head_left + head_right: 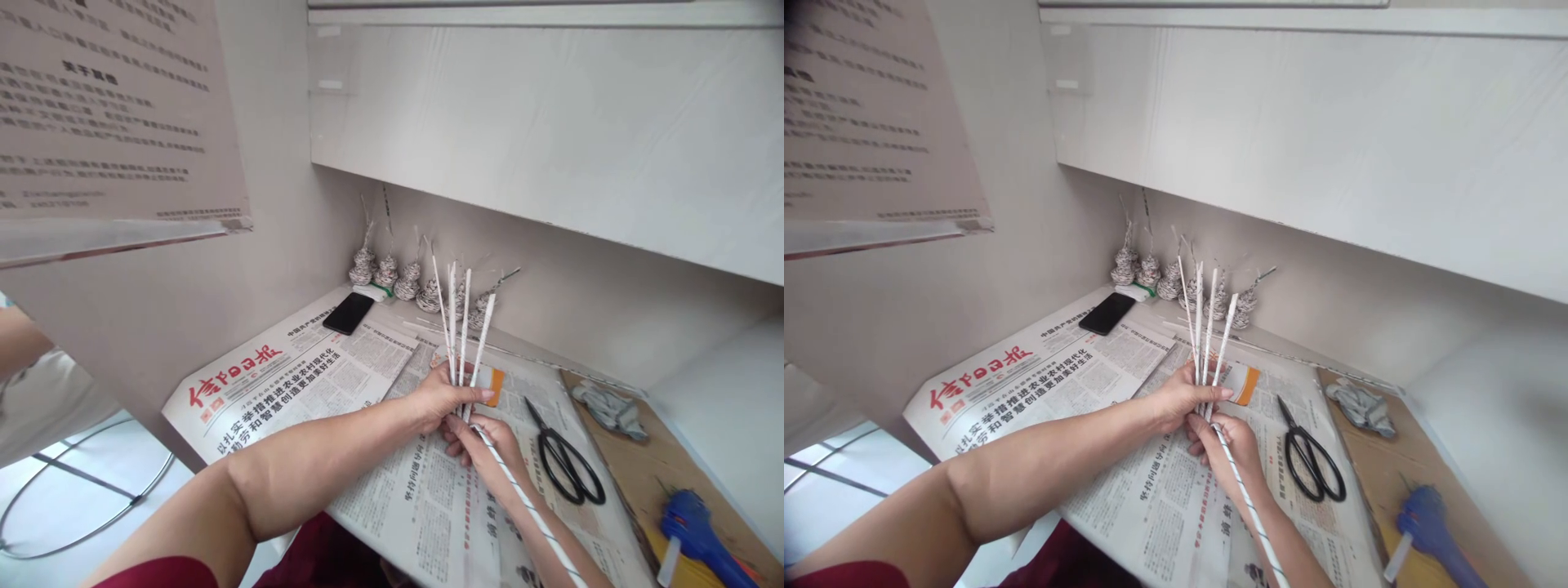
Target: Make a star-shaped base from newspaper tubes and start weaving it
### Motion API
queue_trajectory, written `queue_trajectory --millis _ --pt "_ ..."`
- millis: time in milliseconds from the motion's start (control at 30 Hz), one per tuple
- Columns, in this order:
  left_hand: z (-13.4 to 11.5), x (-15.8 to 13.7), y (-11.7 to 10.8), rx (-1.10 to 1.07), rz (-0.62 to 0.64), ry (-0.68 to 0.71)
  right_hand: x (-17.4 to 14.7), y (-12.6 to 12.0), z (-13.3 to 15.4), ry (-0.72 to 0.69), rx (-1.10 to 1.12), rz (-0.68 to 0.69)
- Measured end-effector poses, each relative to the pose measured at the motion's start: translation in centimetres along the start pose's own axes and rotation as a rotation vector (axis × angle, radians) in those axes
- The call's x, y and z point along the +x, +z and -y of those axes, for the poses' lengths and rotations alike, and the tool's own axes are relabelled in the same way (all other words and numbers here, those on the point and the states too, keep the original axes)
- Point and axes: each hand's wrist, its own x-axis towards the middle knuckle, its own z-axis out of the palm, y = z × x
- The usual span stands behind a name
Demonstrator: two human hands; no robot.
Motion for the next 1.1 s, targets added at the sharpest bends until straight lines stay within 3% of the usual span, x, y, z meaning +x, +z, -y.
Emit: queue_trajectory --millis 200,367,533,667,1100 --pt "0.2 0.1 0.0 -0.013 -0.06 0.051 0.2 0.2 -0.6 0.002 0.03 -0.052" --pt "-0.3 0.6 -0.2 -0.096 0.007 -0.018 0.4 0.2 -0.8 0.014 0.088 -0.061" --pt "-0.1 1.4 -0.3 -0.258 -0.004 -0.091 0.4 0.1 -0.8 0.019 0.143 -0.063" --pt "-0.1 1.6 -0.5 -0.258 0.008 -0.177 0.4 0.0 -1.0 0.007 0.161 -0.054" --pt "0.0 1.5 -0.4 -0.236 -0.078 -0.214 0.3 0.0 -0.6 -0.025 0.096 -0.004"
